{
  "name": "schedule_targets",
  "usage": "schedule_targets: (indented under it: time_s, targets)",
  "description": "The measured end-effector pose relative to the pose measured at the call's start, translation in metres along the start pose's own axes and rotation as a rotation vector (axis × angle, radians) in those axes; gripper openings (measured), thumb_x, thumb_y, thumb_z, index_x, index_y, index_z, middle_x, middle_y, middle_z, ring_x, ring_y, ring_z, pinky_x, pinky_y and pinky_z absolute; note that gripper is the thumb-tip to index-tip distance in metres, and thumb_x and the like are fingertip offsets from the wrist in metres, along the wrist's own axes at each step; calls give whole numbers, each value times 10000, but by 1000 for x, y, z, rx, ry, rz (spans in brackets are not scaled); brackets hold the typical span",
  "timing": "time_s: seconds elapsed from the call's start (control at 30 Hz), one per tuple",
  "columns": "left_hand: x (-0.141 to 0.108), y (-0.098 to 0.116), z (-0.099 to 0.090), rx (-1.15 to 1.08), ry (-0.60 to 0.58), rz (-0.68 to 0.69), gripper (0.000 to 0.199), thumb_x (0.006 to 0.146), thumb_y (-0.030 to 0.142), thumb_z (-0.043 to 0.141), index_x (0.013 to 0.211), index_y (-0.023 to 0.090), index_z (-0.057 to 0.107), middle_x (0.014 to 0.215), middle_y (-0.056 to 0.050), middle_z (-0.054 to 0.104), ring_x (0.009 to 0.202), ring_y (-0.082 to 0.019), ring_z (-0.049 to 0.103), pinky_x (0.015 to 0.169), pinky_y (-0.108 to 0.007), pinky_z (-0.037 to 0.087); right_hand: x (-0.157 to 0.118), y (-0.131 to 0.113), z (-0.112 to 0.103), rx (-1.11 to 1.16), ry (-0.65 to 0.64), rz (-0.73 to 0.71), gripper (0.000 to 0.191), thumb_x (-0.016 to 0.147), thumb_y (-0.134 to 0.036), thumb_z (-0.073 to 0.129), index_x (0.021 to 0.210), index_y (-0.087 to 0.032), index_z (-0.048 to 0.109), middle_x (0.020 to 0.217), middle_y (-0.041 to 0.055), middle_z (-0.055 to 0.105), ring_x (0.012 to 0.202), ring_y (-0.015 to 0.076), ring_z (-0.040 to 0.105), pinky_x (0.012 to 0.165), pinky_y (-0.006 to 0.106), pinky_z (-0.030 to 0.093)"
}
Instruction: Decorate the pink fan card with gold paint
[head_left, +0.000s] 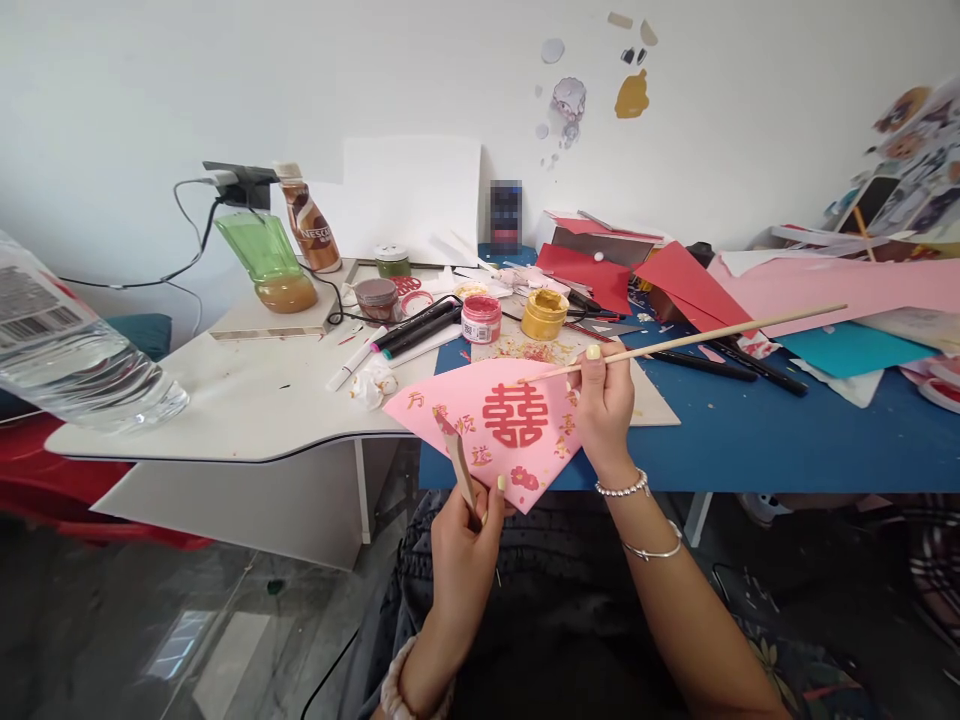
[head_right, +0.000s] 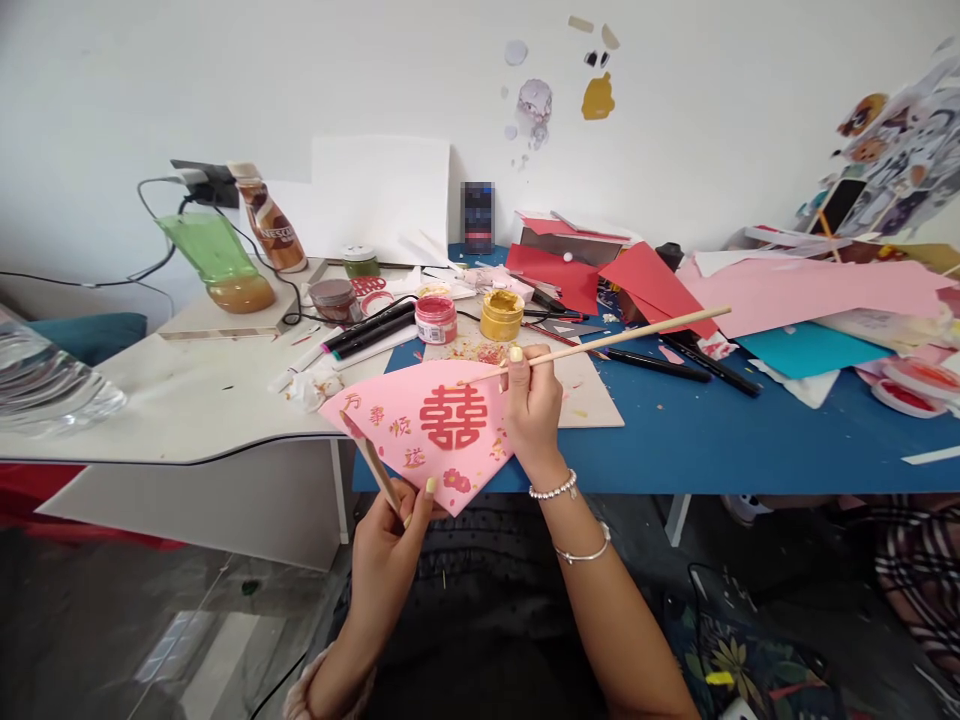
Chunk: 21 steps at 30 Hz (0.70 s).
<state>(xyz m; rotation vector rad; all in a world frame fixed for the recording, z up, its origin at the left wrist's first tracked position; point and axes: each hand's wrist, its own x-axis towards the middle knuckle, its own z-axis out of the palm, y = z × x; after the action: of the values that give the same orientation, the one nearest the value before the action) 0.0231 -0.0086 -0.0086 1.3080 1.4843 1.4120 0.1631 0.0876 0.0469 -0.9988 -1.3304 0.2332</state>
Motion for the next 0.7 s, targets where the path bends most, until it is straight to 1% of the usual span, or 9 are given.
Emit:
schedule_targets:
  time_s: [0.27,0.7]
  targets:
    - [0,0,0,-24,-7,-4,360,760,393,545,561,221,299,526,56,356,484,-102,459,485,-214,371,0,0,-1,-17,-40,-19,212,902,-347,353,740,-217,398,546,-62,432,476,74,431,489,227,363]
    - [0,-5,2,-36,-13,4,348,778,394,527,577,220,302,545,50,381,494,-107,478,501,-225,398,0,-1,-1,-40,-70,-42,171,903,-312,356,766,-220,398,553,-65,447,479,70,442,480,214,359]
